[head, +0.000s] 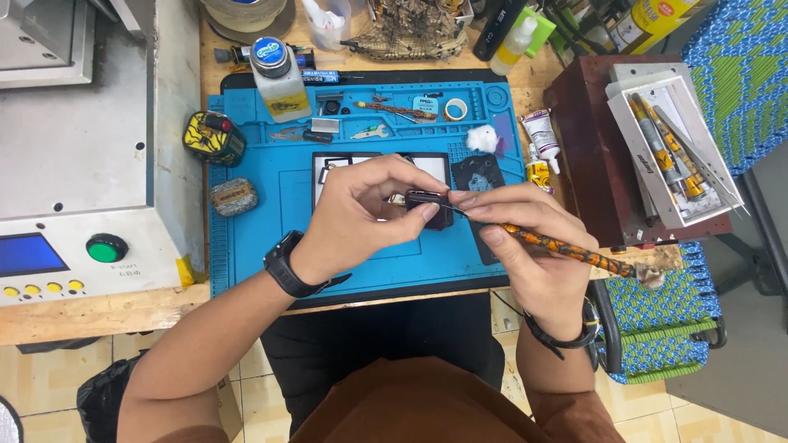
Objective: The person uses a small screwdriver to work on a disassembled electronic device, likely a smartwatch, held in their left hand. They repeatedly insert and turn the screwdriver into the device's casing while rotating it to access different areas.
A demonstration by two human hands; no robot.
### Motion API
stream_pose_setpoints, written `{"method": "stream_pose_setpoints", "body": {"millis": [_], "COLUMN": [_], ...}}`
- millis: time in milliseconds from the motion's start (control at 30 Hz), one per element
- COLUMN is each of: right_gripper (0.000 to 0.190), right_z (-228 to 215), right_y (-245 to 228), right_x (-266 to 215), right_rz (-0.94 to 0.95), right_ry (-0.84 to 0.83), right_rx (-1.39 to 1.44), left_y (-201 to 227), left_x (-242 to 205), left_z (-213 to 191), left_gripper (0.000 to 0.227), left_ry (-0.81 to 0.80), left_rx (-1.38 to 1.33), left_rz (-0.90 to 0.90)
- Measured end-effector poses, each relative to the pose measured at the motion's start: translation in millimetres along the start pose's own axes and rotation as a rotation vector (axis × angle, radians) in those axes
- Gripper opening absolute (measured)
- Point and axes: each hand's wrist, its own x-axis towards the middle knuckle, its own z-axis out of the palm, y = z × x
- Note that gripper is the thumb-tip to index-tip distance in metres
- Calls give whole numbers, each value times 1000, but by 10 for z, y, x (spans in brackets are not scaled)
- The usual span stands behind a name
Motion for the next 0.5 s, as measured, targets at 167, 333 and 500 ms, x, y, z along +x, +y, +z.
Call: {"method": "stream_pose_setpoints", "body": {"millis": [167, 333, 500], "right_gripper": [16, 25, 33], "right_z": [12, 3, -81], "right_y": [32, 72, 294], "right_x": [-15, 61, 467], "right_rz": [23, -59, -196], "right_ry": [16, 85, 81], "right_rx": [46, 56, -11], "left_y": [-16, -81, -170], "left_x": [4, 28, 97], "left_z": [-1, -19, -105], "left_gripper": [16, 16, 14], "left_ry": [4, 50, 130], "left_rx": [9, -15, 34], "left_rz": [-7, 29, 92]}}
